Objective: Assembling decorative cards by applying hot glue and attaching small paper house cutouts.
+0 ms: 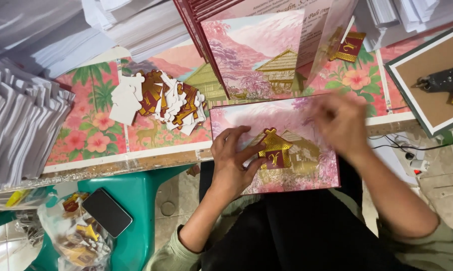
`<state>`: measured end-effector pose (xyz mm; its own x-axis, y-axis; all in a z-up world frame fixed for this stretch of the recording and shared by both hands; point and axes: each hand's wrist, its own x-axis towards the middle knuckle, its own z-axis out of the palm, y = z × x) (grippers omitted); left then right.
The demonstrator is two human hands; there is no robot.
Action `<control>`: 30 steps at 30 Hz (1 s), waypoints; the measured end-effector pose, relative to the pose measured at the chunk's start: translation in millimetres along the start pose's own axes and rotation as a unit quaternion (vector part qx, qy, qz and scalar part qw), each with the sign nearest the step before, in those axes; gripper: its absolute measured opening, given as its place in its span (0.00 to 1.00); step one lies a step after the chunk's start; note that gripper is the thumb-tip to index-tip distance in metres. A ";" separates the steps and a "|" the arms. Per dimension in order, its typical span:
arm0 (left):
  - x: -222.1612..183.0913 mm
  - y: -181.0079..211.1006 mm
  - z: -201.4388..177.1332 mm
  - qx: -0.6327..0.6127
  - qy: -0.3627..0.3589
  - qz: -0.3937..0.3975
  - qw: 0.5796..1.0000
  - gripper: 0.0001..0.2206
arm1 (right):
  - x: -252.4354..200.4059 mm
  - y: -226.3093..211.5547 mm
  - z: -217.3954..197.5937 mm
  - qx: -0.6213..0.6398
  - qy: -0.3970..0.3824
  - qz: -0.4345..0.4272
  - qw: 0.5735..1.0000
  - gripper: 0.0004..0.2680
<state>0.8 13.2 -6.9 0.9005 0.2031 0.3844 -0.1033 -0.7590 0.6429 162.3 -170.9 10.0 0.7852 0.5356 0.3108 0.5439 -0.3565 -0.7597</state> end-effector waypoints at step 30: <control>-56.2 32.0 -8.4 0.282 -0.065 0.189 0.938 0.22 | -73.4 107.8 -121.7 -0.399 0.172 0.055 0.899 0.21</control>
<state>-56.6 -17.3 -2.4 0.8923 -0.1966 0.4063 -0.2192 -0.9756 0.0094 199.3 -341.9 -25.1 0.8172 0.2441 0.5221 0.3892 -0.9019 -0.1875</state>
